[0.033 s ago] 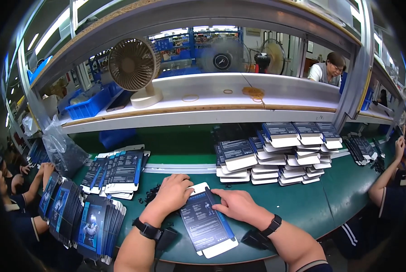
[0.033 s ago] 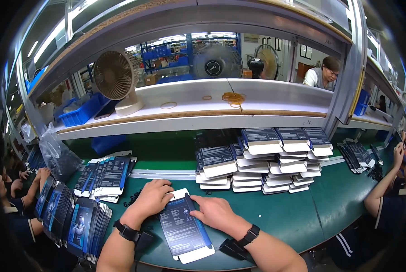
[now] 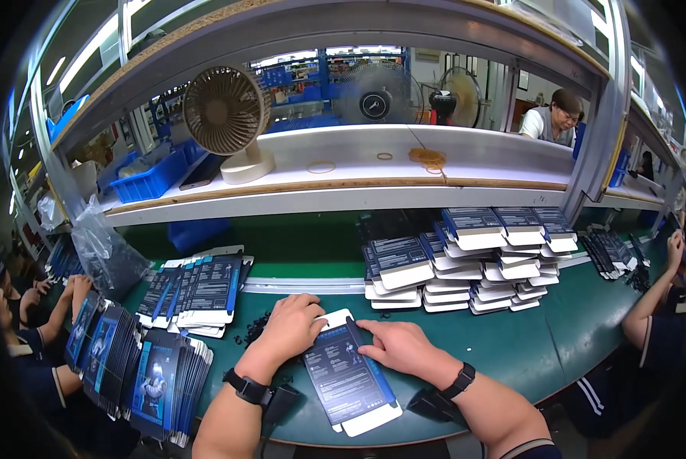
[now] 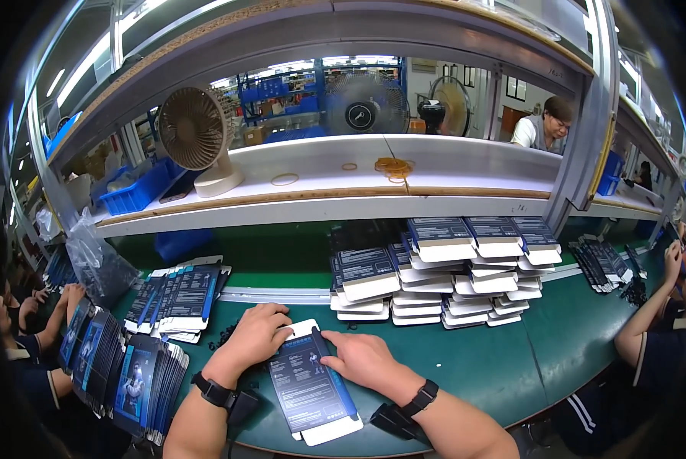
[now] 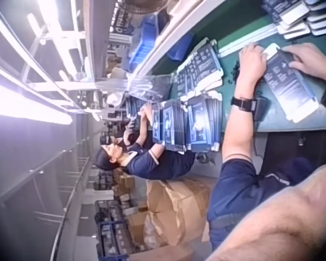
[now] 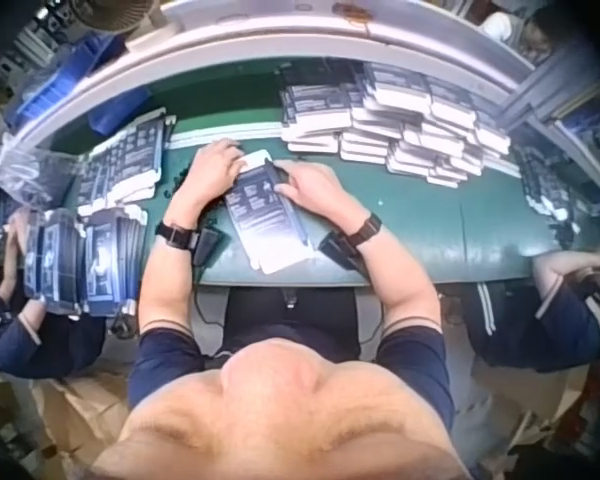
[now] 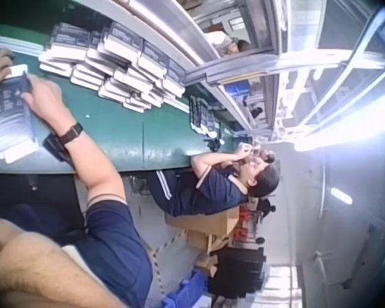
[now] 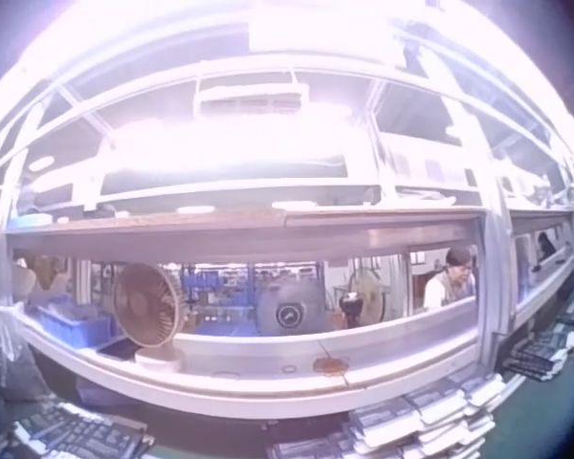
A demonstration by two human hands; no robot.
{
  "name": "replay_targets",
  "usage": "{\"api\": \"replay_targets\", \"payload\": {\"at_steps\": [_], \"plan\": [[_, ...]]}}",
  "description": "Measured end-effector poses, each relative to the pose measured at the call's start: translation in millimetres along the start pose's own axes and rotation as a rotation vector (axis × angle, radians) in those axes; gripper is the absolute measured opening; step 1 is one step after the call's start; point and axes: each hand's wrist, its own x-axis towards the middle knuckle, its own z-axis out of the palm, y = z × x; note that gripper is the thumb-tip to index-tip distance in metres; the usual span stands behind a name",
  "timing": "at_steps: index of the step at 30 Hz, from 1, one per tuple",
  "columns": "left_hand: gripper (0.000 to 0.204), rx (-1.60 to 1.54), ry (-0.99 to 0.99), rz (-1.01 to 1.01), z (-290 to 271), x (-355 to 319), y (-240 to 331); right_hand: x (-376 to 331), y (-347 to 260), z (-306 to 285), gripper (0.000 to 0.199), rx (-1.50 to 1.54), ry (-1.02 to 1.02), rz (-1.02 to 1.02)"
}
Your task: Packaging electronic components and retail boxes on a production line.
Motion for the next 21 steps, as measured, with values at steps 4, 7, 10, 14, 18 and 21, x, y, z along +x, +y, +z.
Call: {"api": "replay_targets", "payload": {"at_steps": [4, 7, 10, 14, 18, 21], "plan": [[0.015, -0.059, 0.07, 0.036, 1.0, -1.1, 0.9, -1.1, -0.5, 0.6, 0.054, 0.026, 0.0, 0.017], [0.012, -0.106, 0.137, 0.082, 0.1, 0.9, 4.7, 0.0, -0.1, 0.5, 0.055, 0.08, 0.026, 0.053], [0.01, -0.169, 0.171, 0.096, -1.9, 2.8, 9.5, 1.2, 4.5, 4.2, 0.059, 0.17, 0.043, 0.06], [0.009, -0.244, 0.13, 0.015, -5.5, 3.3, 15.8, 2.6, 4.2, 4.8, 0.064, 0.223, 0.026, 0.071], [0.01, -0.258, 0.138, 0.035, -2.3, 3.1, 15.9, 2.7, 2.4, 3.0, 0.069, 0.242, 0.017, 0.072], [0.01, -0.295, 0.103, 0.056, 2.1, 3.5, 19.6, 2.8, 1.0, -1.5, 0.067, 0.21, -0.009, 0.084]]}}
